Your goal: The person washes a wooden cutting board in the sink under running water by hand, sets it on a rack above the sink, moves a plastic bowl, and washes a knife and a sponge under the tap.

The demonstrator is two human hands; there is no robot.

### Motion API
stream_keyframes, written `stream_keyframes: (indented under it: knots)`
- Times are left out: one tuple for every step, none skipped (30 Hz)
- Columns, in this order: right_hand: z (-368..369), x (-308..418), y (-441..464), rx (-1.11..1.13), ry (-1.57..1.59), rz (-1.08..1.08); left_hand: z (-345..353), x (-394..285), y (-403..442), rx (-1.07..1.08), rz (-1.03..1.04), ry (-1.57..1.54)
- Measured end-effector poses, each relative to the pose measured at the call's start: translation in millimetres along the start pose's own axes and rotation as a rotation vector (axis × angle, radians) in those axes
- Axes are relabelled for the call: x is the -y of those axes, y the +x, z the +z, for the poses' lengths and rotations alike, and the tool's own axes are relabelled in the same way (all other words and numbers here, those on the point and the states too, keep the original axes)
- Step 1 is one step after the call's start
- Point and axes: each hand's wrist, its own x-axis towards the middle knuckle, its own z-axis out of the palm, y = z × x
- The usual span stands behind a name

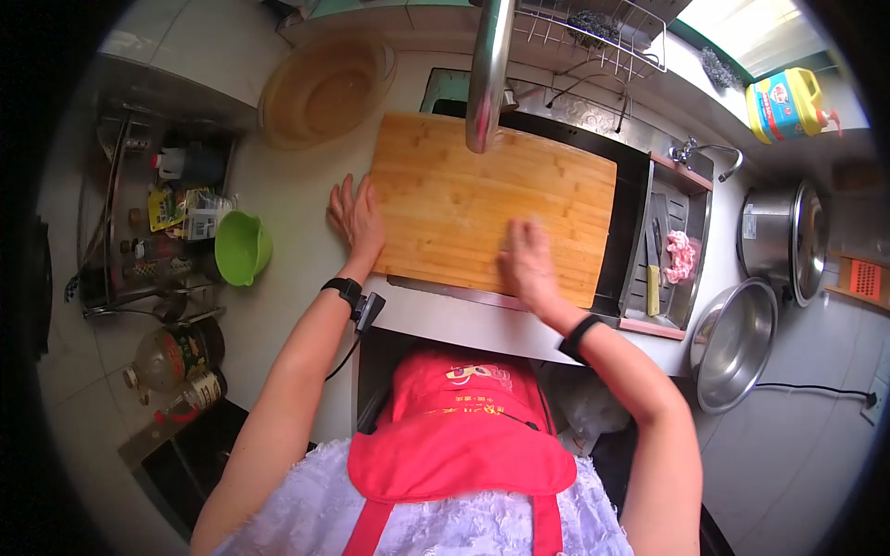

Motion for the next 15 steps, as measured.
stream_keyframes:
  knots:
    - [6, 24, 15, 0.077, 0.056, -0.009, 2, 0, 1, -0.009, 0.000, 0.007]
    - [16, 42, 25, 0.063, 0.029, -0.153, 3, -1, 2, -0.019, 0.001, 0.015]
    - [25, 58, 35, 0.113, -0.086, -0.271, 4, -1, 3, -0.020, -0.001, 0.014]
    - [-8, 84, 49, 0.309, -0.517, -0.496, 4, -1, 3, -0.021, -0.004, 0.014]
    - [8, 86, 57, 0.246, -0.239, -0.509, 4, -2, 2, -0.023, -0.008, 0.015]
    - [23, 87, 68, 0.183, 0.038, -0.515, 2, -3, 2, -0.017, -0.010, 0.019]
    - [20, 92, 79, 0.106, 0.046, -0.544, 0, -3, 1, -0.010, -0.010, 0.024]
    - [16, 96, 91, 0.026, 0.052, -0.572, -2, -5, 2, -0.005, -0.008, 0.028]
    - [14, 100, 103, -0.054, 0.057, -0.600, -2, -5, 2, -0.005, -0.009, 0.023]
    - [17, 105, 113, -0.076, 0.055, -0.588, -3, -5, 1, -0.001, -0.010, 0.019]
    - [21, 112, 123, -0.100, 0.052, -0.574, -2, -6, 2, 0.003, -0.008, 0.014]
    - [26, 120, 134, -0.124, 0.052, -0.555, -2, -6, 3, 0.006, -0.004, 0.023]
    - [33, 133, 145, -0.132, 0.071, -0.511, -1, -5, 3, 0.013, 0.002, 0.033]
    - [38, 139, 153, -0.127, 0.079, -0.463, -1, -3, 1, 0.023, 0.007, 0.044]
    - [38, 144, 161, -0.124, 0.085, -0.417, -2, -4, 0, 0.018, 0.010, 0.026]
